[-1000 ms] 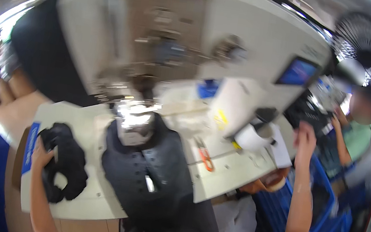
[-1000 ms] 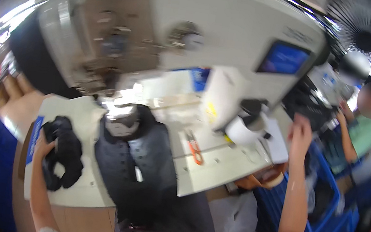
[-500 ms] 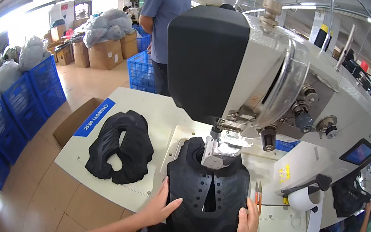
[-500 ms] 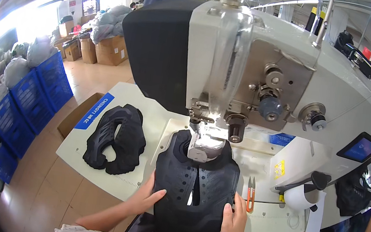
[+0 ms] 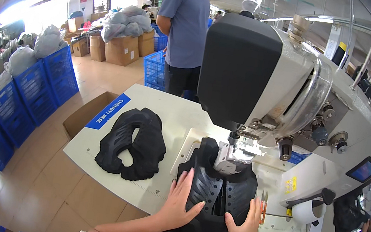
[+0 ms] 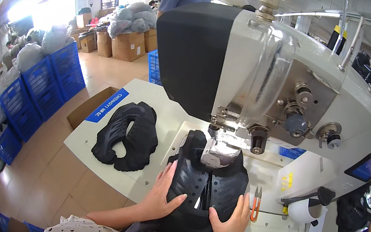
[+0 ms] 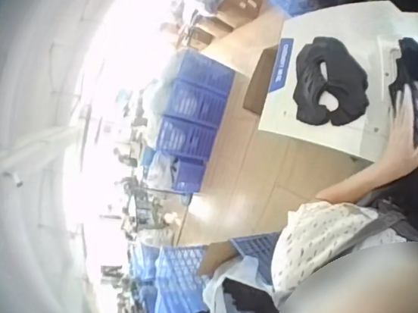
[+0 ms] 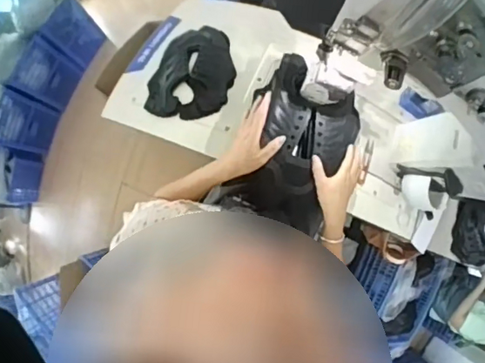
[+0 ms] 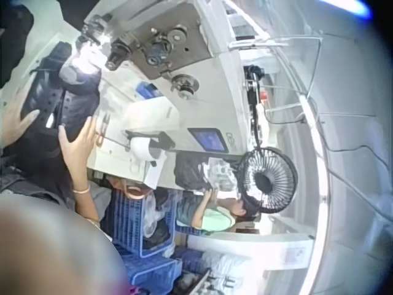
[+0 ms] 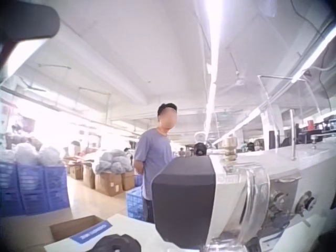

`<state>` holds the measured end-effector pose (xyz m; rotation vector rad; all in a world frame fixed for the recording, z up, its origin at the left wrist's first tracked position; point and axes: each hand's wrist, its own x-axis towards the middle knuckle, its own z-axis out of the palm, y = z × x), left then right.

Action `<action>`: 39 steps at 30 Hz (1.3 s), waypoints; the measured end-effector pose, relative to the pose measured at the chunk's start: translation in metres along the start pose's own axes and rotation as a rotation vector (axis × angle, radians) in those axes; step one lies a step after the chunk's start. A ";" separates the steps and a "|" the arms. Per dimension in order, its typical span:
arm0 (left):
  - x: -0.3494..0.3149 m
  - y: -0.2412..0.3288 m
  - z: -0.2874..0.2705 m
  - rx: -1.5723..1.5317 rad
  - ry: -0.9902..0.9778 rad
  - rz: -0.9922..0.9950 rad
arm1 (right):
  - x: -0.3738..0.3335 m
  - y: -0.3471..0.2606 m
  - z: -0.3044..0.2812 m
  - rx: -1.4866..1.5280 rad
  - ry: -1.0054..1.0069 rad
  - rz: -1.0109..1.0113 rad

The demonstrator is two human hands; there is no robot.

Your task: Using a specialized industrial sewing machine to stitch together components of a shoe upper.

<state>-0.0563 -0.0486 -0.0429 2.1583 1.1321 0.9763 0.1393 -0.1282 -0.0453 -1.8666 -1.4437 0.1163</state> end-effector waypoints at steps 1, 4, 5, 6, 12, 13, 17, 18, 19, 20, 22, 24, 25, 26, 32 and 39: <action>0.001 0.002 -0.001 -0.085 0.029 0.064 | 0.000 -0.001 0.000 -0.037 0.027 -0.024; -0.002 0.009 -0.003 -0.127 0.180 0.131 | 0.000 -0.004 0.000 -0.014 0.034 -0.013; -0.003 0.010 -0.005 -0.257 0.085 -0.070 | 0.000 -0.005 -0.001 0.047 0.022 0.018; -0.003 0.011 -0.005 -0.397 0.053 -0.173 | 0.000 -0.006 -0.001 0.049 0.022 0.016; 0.005 0.016 -0.008 -1.091 0.027 -0.145 | 0.001 -0.011 -0.003 -0.062 0.058 -0.061; 0.006 0.015 -0.011 -1.120 -0.254 -0.287 | 0.001 -0.012 -0.003 -0.056 0.058 -0.054; 0.008 0.019 -0.011 -1.269 -0.567 -0.382 | -0.001 -0.015 -0.003 -0.055 0.089 -0.050; 0.008 0.021 -0.008 -1.338 -0.611 -0.349 | -0.002 -0.015 -0.003 -0.057 0.095 -0.068; 0.009 0.022 -0.007 -1.321 -0.591 -0.326 | -0.002 -0.015 -0.004 -0.045 0.111 -0.074; 0.009 0.023 -0.006 -1.327 -0.560 -0.324 | -0.002 -0.016 -0.003 -0.034 0.134 -0.084; 0.009 0.026 -0.005 -1.396 -0.568 -0.368 | -0.001 -0.015 -0.004 -0.043 0.175 -0.137; 0.007 0.029 -0.006 -1.413 -0.551 -0.415 | 0.001 -0.015 -0.007 0.398 0.142 0.186; 0.007 0.031 -0.007 -1.459 -0.548 -0.434 | 0.004 -0.016 -0.003 0.728 0.215 0.173; 0.006 0.032 -0.008 -1.524 -0.551 -0.444 | 0.004 -0.013 -0.010 0.781 0.161 0.192; 0.007 0.031 -0.011 -1.480 -0.524 -0.458 | 0.009 -0.001 -0.015 1.501 -0.008 0.304; 0.015 0.026 -0.014 -1.562 -0.568 -0.500 | 0.006 -0.004 -0.006 1.436 -0.025 0.358</action>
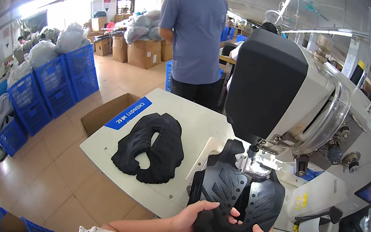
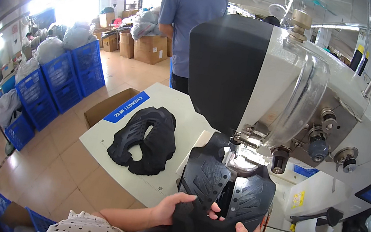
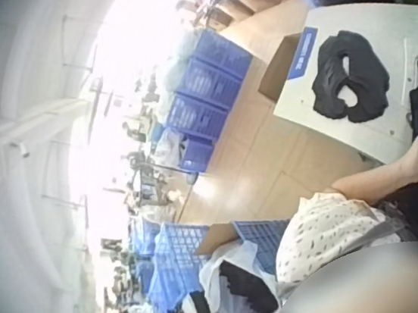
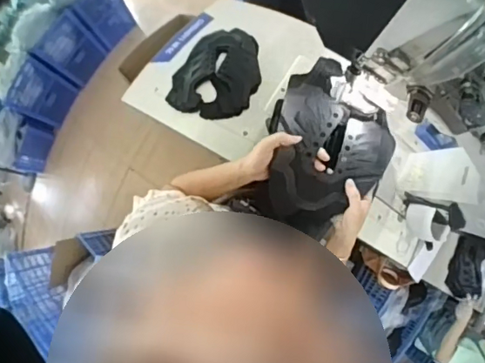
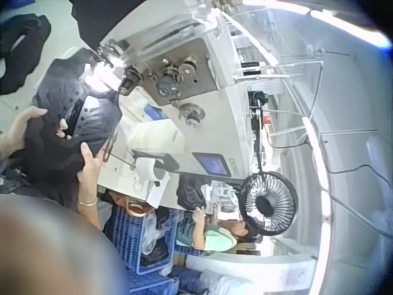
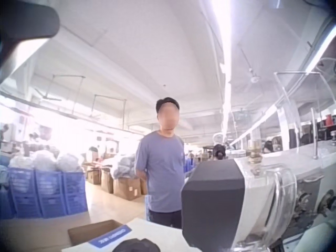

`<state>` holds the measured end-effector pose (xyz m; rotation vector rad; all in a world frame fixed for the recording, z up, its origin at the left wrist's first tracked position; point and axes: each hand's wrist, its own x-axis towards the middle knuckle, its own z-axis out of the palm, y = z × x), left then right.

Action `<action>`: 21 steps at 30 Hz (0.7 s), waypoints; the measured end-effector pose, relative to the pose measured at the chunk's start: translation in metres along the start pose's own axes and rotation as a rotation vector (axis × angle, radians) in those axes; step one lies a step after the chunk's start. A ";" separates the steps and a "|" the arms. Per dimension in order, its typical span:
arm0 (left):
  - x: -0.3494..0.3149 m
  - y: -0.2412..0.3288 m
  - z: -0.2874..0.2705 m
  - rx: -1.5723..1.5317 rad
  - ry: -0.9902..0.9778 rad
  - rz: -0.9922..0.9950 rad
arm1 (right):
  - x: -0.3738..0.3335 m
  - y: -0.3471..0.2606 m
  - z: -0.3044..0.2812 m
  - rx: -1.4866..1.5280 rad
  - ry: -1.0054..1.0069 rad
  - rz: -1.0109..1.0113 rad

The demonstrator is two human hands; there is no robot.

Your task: Using a specialized industrial sewing machine to stitch together components of a shoe upper.

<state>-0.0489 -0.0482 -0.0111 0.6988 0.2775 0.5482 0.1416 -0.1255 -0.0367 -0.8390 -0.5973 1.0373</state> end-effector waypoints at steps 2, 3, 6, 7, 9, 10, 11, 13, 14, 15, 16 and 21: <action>0.001 0.002 0.000 -0.323 -0.231 -0.002 | -0.002 -0.002 0.006 0.017 0.004 -0.007; 0.001 0.003 0.000 -0.313 -0.224 0.011 | -0.004 -0.003 0.010 0.060 0.000 -0.028; 0.003 0.004 0.001 -0.309 -0.264 0.026 | -0.007 -0.006 0.018 0.123 0.006 -0.023; 0.003 0.005 0.002 -0.297 -0.231 0.008 | -0.006 -0.007 0.020 0.121 0.006 -0.024; 0.005 0.006 0.002 -0.282 -0.200 -0.008 | -0.003 -0.008 0.022 0.149 -0.057 -0.005; 0.006 0.008 0.003 -0.245 -0.197 0.007 | -0.001 -0.009 0.023 0.139 -0.050 -0.002; 0.006 0.009 0.003 -0.210 -0.188 0.008 | -0.001 -0.010 0.024 0.133 -0.059 0.017; 0.009 0.013 0.003 -0.205 -0.203 0.025 | 0.001 -0.011 0.026 0.124 -0.073 0.036; 0.010 0.016 0.003 -0.206 -0.216 0.013 | 0.002 -0.011 0.027 0.133 -0.044 0.012; 0.012 0.018 0.004 -0.202 -0.212 0.027 | 0.003 -0.012 0.029 0.168 -0.056 -0.026; 0.014 0.020 0.004 -0.199 -0.212 0.030 | 0.004 -0.013 0.031 0.142 -0.018 -0.012; 0.026 0.030 0.009 -0.153 -0.163 0.020 | 0.016 -0.019 0.038 0.123 -0.028 -0.073</action>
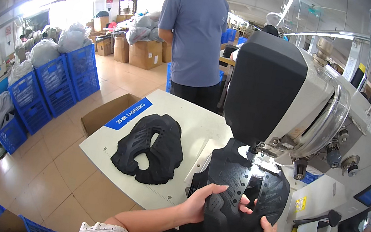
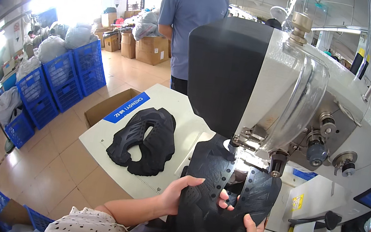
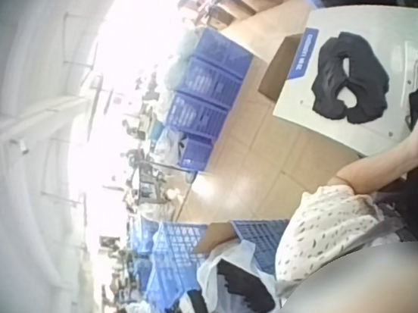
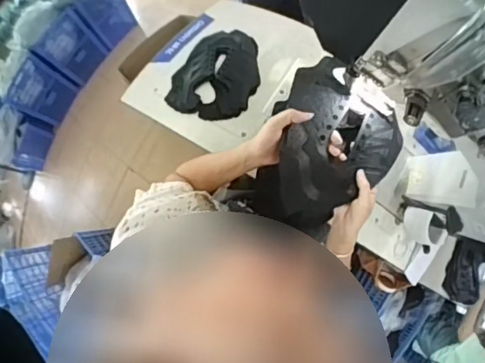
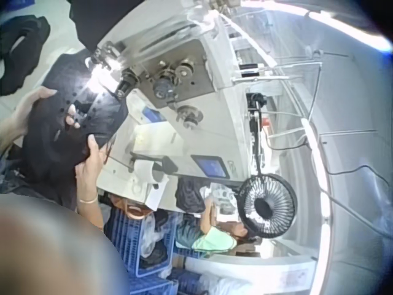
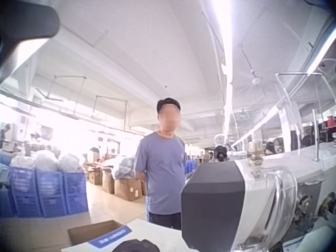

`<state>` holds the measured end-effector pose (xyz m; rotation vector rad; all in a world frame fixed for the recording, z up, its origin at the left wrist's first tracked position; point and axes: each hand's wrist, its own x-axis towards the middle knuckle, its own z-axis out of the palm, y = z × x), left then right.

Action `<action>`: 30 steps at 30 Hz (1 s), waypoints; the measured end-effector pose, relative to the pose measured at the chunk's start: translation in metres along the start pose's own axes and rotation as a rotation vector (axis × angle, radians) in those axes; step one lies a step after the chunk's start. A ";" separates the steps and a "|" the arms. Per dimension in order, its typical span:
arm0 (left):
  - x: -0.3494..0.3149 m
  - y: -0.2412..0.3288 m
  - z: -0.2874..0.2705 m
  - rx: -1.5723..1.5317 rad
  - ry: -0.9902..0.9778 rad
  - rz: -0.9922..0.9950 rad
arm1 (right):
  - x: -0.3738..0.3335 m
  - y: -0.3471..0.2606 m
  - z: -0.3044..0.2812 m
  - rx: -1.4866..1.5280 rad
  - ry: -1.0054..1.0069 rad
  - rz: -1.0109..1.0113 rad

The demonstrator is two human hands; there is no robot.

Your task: Using a specialized industrial sewing machine to stitch together components of a shoe upper.

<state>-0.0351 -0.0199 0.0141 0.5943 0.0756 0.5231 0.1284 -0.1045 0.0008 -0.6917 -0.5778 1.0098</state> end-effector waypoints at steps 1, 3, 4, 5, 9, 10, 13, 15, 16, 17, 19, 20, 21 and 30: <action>0.002 0.002 0.001 -0.019 -0.039 0.027 | 0.003 -0.001 0.000 -0.002 0.004 0.009; 0.005 0.006 0.001 0.034 -0.025 0.014 | 0.008 -0.003 -0.001 -0.012 -0.034 -0.004; 0.006 0.007 0.001 0.034 -0.023 0.014 | 0.009 -0.003 -0.002 -0.035 0.004 0.016; 0.007 0.008 0.001 0.073 0.007 0.010 | 0.011 -0.003 -0.003 -0.041 -0.015 0.010; 0.007 0.011 0.006 0.095 0.031 -0.028 | 0.012 -0.004 -0.006 0.006 -0.041 0.061; 0.007 0.012 0.007 0.108 0.018 -0.015 | 0.012 -0.004 -0.007 -0.007 -0.016 0.068; 0.006 0.014 0.011 0.127 0.031 -0.005 | 0.010 -0.004 -0.008 0.021 -0.002 0.046; 0.004 0.013 0.010 0.164 0.065 0.012 | 0.009 -0.005 -0.009 0.054 -0.004 0.051; 0.004 0.012 0.008 0.159 0.056 0.016 | 0.009 -0.005 -0.010 0.047 0.002 0.055; 0.004 0.009 0.006 0.200 0.144 0.077 | 0.008 -0.005 -0.010 0.005 -0.010 0.046; 0.005 0.004 -0.001 0.201 0.174 0.234 | 0.007 -0.005 -0.009 -0.030 -0.028 0.035; 0.005 0.003 -0.005 0.238 0.240 0.210 | 0.007 -0.005 -0.008 -0.065 -0.025 0.023; 0.005 0.001 -0.009 0.483 0.353 0.263 | 0.006 -0.006 -0.007 -0.087 -0.052 -0.001; 0.002 0.011 -0.003 0.248 0.272 0.146 | 0.008 0.001 -0.008 -0.195 0.015 -0.108</action>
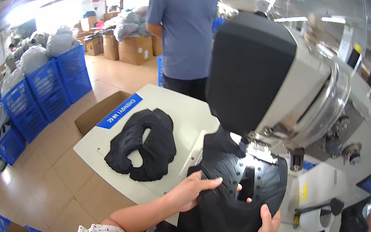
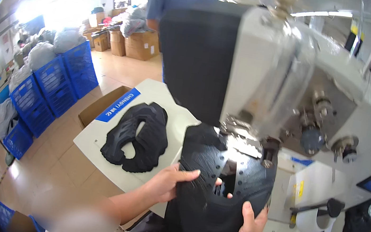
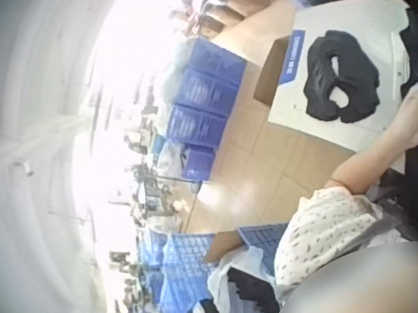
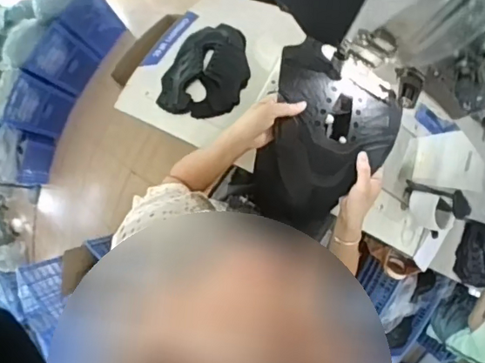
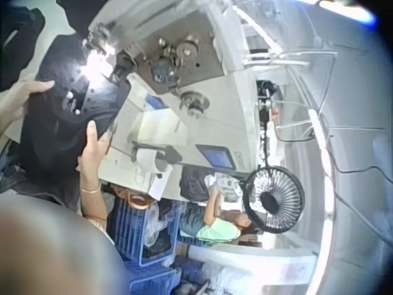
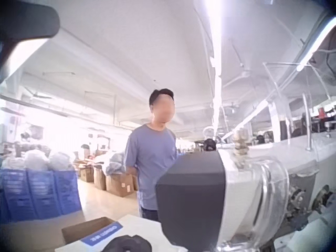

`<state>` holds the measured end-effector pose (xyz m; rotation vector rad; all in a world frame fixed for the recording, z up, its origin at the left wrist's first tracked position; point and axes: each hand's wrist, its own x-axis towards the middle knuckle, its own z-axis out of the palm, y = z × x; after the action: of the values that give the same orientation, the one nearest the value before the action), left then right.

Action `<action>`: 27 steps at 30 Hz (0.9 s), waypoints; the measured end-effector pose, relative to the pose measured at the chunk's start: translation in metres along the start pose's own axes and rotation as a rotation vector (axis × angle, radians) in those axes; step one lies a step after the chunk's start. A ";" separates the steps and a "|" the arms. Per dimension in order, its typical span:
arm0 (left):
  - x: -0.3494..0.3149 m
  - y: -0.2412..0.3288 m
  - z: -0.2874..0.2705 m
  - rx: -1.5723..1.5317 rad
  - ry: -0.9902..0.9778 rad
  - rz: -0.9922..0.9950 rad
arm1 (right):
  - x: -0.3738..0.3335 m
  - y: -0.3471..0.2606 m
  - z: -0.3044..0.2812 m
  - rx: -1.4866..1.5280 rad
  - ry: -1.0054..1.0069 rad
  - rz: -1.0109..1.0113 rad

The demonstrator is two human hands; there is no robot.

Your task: Using a specialized industrial sewing machine to stitch together components of a shoe upper.

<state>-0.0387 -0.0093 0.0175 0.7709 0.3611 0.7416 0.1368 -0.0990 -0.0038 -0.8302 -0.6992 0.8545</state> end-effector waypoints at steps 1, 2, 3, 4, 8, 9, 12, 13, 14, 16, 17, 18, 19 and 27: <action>0.000 -0.001 0.002 0.026 0.050 0.035 | 0.000 0.001 -0.003 -0.047 0.039 0.022; 0.001 -0.004 0.004 0.016 0.050 0.076 | 0.001 0.003 -0.005 -0.083 0.038 0.003; 0.003 -0.008 0.005 0.143 0.156 0.137 | 0.003 0.004 -0.009 -0.110 0.018 0.002; 0.005 -0.012 0.006 0.227 0.230 0.155 | 0.004 0.004 -0.013 -0.137 -0.006 0.000; 0.010 -0.018 0.001 0.371 0.240 0.300 | 0.006 0.008 -0.019 -0.162 0.053 -0.019; 0.011 -0.017 0.000 0.371 0.222 0.312 | 0.006 0.009 -0.019 -0.163 0.034 -0.014; 0.014 -0.014 -0.002 0.363 0.209 0.287 | 0.008 0.008 -0.018 -0.110 0.011 0.015; 0.015 -0.013 -0.002 0.350 0.212 0.278 | 0.008 0.007 -0.018 -0.120 0.013 0.029; 0.016 -0.011 -0.002 0.327 0.216 0.254 | 0.008 0.007 -0.017 -0.130 0.014 0.043; 0.018 -0.009 -0.002 0.361 0.212 0.278 | 0.008 0.007 -0.017 -0.119 0.015 0.045; 0.019 -0.008 -0.002 0.368 0.202 0.269 | 0.007 0.007 -0.017 -0.113 0.021 0.042; 0.019 -0.007 -0.002 0.381 0.199 0.283 | 0.007 0.008 -0.017 -0.113 0.020 0.043; 0.019 -0.007 -0.002 0.376 0.185 0.288 | 0.006 0.008 -0.017 -0.126 0.027 0.029; 0.023 -0.006 -0.005 0.363 0.164 0.260 | 0.006 0.010 -0.016 -0.139 0.036 0.004</action>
<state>-0.0227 0.0066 0.0090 1.1158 0.5603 1.0023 0.1487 -0.0952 -0.0188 -0.9694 -0.7316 0.7998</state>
